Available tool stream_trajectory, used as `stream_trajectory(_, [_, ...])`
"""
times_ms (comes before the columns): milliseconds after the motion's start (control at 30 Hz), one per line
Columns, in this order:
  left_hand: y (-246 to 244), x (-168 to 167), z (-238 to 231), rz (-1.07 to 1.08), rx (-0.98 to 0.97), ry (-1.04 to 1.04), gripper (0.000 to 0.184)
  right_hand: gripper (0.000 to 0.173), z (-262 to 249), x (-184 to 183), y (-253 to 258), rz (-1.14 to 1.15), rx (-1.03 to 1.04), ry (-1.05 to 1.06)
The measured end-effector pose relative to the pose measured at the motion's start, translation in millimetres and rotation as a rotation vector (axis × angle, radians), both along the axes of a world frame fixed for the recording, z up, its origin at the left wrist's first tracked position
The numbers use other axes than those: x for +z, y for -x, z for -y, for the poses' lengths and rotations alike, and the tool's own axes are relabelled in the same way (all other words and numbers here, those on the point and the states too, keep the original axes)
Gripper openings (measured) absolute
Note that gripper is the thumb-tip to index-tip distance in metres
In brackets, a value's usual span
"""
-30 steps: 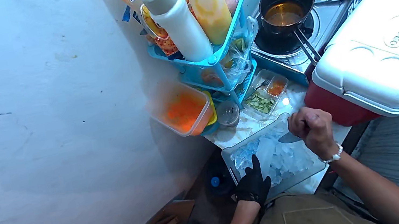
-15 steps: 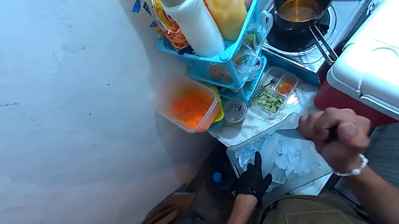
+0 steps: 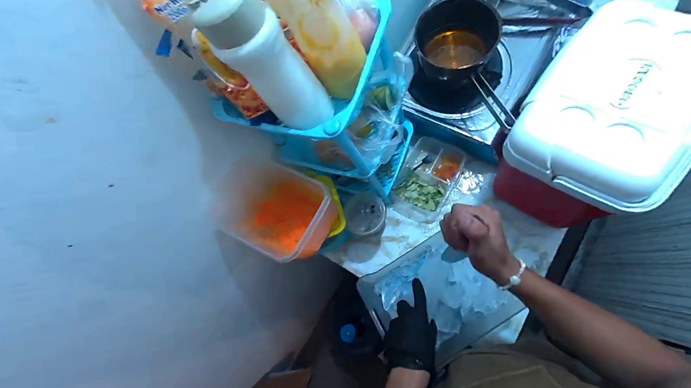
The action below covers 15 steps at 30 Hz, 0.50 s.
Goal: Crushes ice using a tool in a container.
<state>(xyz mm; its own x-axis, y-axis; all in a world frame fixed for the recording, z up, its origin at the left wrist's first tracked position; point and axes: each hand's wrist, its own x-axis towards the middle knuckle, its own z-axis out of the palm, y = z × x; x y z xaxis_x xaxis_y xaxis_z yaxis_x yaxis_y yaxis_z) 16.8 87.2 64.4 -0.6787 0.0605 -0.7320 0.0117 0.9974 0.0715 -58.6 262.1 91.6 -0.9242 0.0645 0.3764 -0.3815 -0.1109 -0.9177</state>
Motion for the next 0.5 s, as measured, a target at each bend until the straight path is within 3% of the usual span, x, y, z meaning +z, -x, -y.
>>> stream_trajectory(133, [-0.4, -0.4, 1.6, 0.003, -0.005, 0.043, 0.086, 0.055, -7.3, 46.2, -14.1, -0.183, 0.07, 0.059])
stream_trajectory(267, [0.7, 2.3, -4.4, 0.012, 0.002, 0.037, 0.085, 0.06, 13.7, -26.4, -12.4, -0.154, 0.019, -0.098])
stream_trajectory(333, [-0.1, 5.7, -2.8, 0.016, 0.019, 0.024, 0.085, 0.063, 6.3, -8.3, -9.7, -0.099, 0.027, -0.133])
stream_trajectory(433, [-1.8, 0.6, 2.7, -0.002, 0.027, 0.017, 0.086, 0.057, -4.7, 35.2, -12.8, -0.148, 0.067, 0.051])
stream_trajectory(500, [-3.9, -2.0, 1.7, 0.005, 0.027, 0.023, 0.087, 0.055, 4.7, 13.7, -16.8, -0.113, 0.053, 0.083])
